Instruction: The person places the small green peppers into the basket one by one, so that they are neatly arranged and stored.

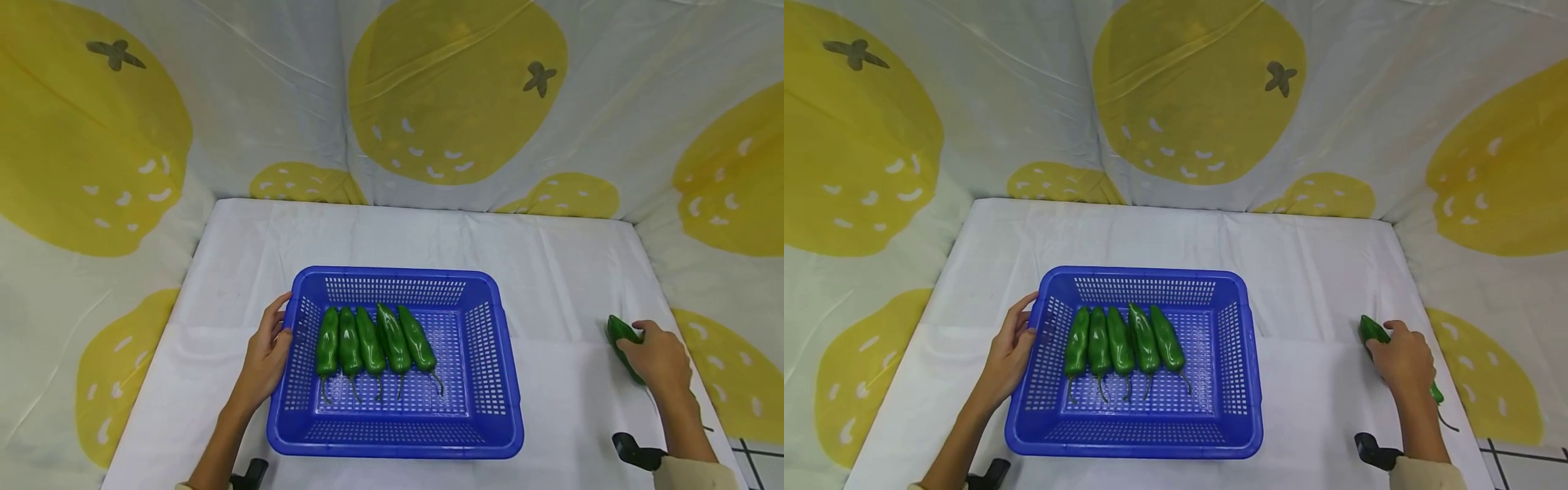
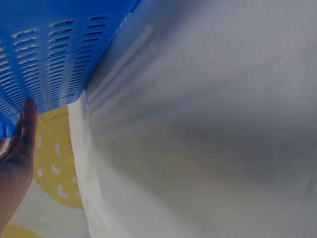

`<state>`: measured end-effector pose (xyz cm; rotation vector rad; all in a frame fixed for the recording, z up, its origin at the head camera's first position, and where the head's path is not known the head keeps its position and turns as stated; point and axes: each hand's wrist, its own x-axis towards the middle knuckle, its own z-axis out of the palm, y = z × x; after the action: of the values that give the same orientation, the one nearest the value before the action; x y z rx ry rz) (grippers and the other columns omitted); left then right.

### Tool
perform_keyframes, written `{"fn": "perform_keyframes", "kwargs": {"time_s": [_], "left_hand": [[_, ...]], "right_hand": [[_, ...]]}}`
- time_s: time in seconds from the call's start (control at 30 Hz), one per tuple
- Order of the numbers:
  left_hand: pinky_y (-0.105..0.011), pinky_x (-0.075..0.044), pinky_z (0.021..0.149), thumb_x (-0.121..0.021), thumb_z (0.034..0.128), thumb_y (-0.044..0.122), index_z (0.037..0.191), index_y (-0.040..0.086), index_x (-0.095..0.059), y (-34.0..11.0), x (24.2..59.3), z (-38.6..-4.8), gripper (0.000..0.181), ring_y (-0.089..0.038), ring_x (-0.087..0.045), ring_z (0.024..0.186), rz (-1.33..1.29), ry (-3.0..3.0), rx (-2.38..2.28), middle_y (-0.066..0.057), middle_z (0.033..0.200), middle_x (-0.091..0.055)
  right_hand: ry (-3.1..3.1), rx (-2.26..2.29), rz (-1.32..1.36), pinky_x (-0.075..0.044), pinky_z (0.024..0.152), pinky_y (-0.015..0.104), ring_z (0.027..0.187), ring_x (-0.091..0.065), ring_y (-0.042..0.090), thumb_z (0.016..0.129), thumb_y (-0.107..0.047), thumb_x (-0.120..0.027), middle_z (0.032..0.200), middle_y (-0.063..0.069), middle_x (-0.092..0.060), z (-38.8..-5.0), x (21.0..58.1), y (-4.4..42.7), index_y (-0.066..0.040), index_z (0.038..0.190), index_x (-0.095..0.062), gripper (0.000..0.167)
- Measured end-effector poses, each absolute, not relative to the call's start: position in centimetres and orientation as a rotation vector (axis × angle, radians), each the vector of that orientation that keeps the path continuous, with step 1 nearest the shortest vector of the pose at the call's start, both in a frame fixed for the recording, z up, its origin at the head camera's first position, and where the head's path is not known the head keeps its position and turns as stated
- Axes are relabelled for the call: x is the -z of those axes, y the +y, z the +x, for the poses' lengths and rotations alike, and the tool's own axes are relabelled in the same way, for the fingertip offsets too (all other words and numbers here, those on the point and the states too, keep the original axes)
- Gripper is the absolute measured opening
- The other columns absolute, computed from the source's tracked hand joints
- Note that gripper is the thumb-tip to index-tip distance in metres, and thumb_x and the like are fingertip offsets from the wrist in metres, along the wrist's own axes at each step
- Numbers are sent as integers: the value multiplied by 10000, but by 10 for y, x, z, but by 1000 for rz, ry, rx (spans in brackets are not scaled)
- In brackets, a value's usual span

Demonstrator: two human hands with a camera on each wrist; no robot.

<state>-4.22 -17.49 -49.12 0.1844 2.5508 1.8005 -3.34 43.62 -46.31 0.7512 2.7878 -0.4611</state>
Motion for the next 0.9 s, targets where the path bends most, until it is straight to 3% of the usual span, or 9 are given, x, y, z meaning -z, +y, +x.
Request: {"fn": "perform_keyframes", "kwargs": {"time_s": [0.5, 0.9], "left_hand": [[-271, -527, 815, -382, 1014, 21, 1541, 289, -317, -175, 491, -42, 595, -241, -632, 1080, 178, 2554, -1799, -119, 1254, -594], [-264, -525, 818, -381, 1017, 29, 1544, 295, -307, -175, 491, -42, 594, -258, -631, 1092, 174, 2561, -1780, -124, 1270, -590]], "right_hand": [[2666, 477, 847, -433, 757, 624, 1029, -469, 609, 950, -229, -582, 1230, 472, -403, -25, 479, 445, 155, 1387, -325, 636], [2766, 486, 742, -483, 619, 526, 917, -519, 546, 933, -268, -624, 1161, 451, -459, -33, 461, 433, 158, 1355, -377, 649]]}}
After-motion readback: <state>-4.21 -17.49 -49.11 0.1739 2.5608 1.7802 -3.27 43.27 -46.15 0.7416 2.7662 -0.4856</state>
